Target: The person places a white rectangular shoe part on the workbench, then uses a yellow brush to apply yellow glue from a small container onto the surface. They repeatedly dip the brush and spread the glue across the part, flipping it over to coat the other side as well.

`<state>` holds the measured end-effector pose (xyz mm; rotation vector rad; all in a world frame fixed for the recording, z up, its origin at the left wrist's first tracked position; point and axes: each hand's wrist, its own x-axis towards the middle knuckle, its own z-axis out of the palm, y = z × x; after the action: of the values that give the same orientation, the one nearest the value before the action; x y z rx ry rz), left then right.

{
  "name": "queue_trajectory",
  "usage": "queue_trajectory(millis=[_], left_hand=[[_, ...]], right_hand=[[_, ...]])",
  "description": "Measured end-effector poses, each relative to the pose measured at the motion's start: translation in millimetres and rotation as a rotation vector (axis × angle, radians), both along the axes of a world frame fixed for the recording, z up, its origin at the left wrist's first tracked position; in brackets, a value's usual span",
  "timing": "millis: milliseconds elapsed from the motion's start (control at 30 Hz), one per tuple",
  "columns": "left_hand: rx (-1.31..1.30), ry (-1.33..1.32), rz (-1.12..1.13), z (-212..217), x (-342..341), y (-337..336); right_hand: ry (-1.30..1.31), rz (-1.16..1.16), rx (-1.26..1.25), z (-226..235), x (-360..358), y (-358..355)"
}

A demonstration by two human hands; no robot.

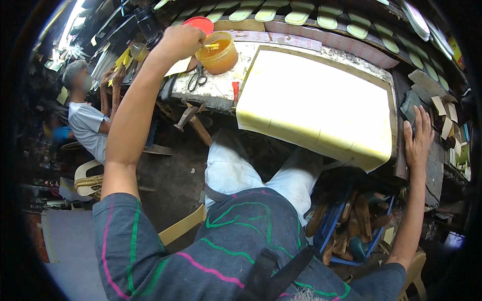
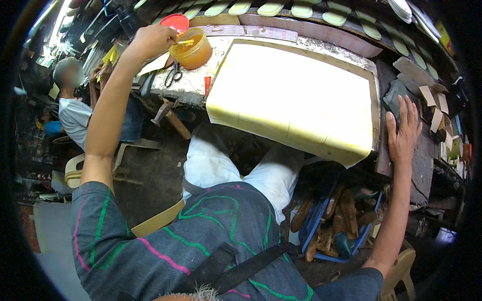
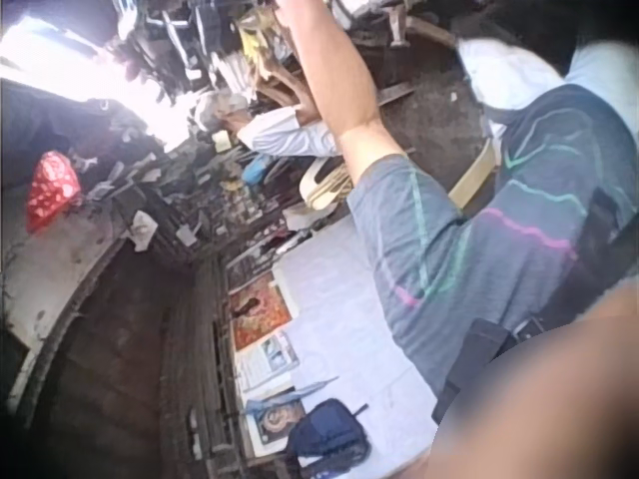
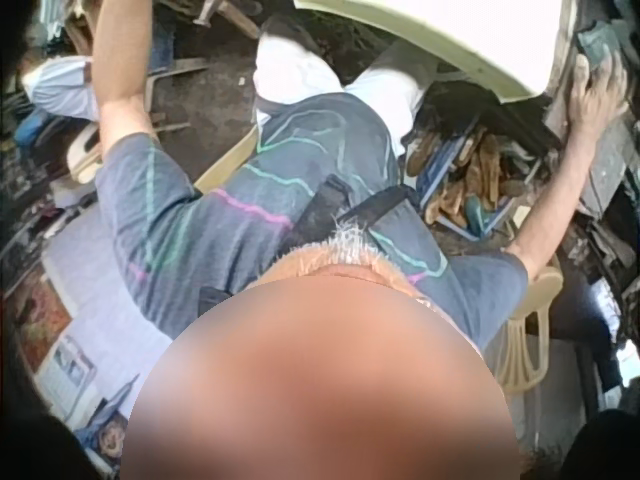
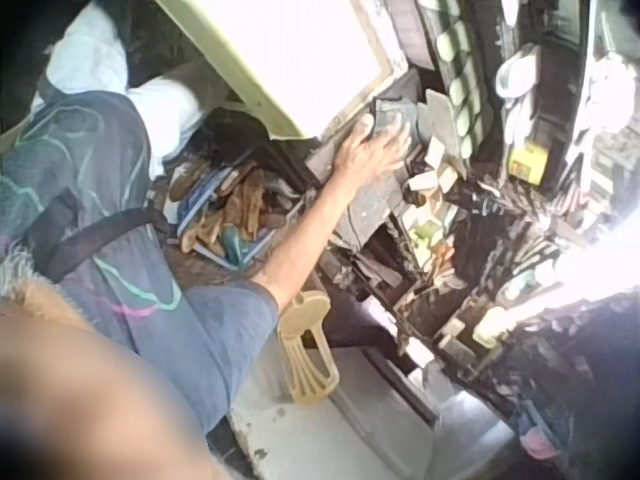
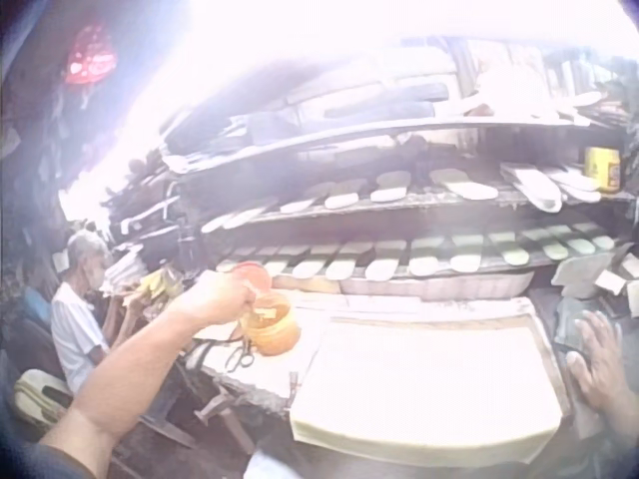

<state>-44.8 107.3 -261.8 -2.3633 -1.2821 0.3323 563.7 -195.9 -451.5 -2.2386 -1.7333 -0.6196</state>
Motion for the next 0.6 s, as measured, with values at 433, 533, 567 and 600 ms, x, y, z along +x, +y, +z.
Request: queue_trajectory(millis=[433,533,567,600], left_hand=[[-0.436,-0.221,-0.021,34.5,-73.3,-0.2],[-0.298,-0.734,0.130,32.2,-75.9,-10.3],[-0.238,-0.615,0.179,34.6,-71.5,-17.5],[-0.474,-0.583,0.245,35.7,-62.9,-27.2]], right_hand=[[0.019,0.019,0.062,6.9,-6.9,-2.9],[0.039,0.155,0.068,12.6,-10.9,-5.3],[0.029,0.196,0.062,14.0,-12.0,-5.5],[0.020,0.197,0.017,15.2,-13.2,-6.7]])
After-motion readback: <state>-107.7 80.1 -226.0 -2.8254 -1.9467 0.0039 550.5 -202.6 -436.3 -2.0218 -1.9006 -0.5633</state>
